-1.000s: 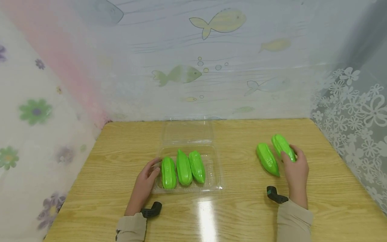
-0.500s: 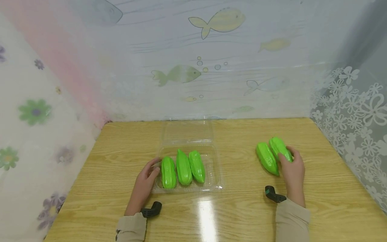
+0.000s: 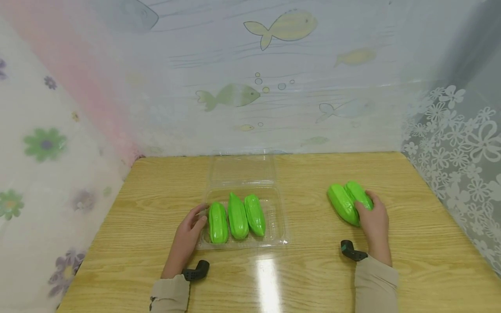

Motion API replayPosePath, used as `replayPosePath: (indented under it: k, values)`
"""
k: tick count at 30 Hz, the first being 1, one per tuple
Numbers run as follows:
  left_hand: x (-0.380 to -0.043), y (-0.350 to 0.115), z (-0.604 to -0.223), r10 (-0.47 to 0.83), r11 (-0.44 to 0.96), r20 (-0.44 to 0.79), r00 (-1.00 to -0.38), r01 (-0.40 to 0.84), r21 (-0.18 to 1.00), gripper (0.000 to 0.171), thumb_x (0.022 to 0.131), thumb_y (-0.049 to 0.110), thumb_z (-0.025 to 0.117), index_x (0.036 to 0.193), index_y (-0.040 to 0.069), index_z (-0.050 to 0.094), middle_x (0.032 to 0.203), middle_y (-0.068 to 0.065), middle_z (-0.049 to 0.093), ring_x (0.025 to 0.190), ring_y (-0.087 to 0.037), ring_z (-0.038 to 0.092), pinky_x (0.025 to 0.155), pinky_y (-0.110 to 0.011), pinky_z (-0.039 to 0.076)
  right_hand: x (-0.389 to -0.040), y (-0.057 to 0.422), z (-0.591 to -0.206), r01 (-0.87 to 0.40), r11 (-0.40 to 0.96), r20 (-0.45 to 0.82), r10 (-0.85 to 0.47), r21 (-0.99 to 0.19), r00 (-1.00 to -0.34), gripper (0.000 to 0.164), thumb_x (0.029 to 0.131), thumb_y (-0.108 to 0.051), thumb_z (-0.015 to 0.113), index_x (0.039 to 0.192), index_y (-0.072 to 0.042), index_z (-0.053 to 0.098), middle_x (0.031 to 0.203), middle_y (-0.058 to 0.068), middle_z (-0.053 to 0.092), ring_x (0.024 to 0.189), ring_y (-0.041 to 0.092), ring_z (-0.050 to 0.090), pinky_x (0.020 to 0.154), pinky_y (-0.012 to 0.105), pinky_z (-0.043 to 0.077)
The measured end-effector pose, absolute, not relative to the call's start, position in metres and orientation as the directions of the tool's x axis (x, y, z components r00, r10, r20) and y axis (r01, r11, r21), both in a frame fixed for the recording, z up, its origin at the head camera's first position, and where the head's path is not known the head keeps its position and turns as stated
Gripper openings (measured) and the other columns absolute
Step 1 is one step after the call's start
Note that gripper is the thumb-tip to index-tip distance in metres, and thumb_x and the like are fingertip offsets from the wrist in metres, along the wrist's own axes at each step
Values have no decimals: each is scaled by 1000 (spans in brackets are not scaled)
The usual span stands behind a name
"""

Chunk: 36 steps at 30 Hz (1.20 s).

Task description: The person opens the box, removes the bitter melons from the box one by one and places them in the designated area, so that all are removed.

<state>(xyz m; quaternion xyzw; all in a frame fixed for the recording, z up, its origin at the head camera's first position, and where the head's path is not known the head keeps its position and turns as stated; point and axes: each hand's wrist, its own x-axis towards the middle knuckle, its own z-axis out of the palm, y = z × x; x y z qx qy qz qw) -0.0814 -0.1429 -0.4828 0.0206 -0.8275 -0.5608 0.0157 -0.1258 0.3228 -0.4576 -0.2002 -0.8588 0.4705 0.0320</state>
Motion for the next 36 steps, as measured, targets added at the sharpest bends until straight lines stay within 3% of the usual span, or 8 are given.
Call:
replayPosePath:
  k: [15, 24, 36]
  values:
    - [-80, -142, -480, -53, 361, -8, -999, -27, 932, 40, 92, 42, 45, 129, 27, 45, 130, 4, 44, 117, -19, 42, 94, -46, 34, -123, 323, -453, 296, 560, -161, 278, -773, -947, 68, 92, -41, 38, 144, -6, 10, 136, 30, 24, 120, 46, 27, 93, 59, 27]
    - [-71, -133, -452, -38, 339, -21, -999, -32, 940, 38, 95, 25, 45, 131, 15, 43, 133, -8, 42, 118, -27, 40, 95, -49, 32, -122, 324, -451, 262, 565, -149, 238, -783, -960, 70, 91, -44, 41, 142, -4, 15, 137, 29, 23, 121, 47, 25, 92, 59, 27]
    - [-70, -132, -451, -43, 355, -15, -999, -30, 934, 39, 95, 28, 44, 131, 14, 43, 132, -9, 43, 118, -26, 41, 95, -49, 33, -120, 324, -448, 248, 575, -101, 275, -779, -956, 59, 93, -38, 42, 139, -4, 27, 135, 25, 32, 120, 43, 29, 94, 56, 27]
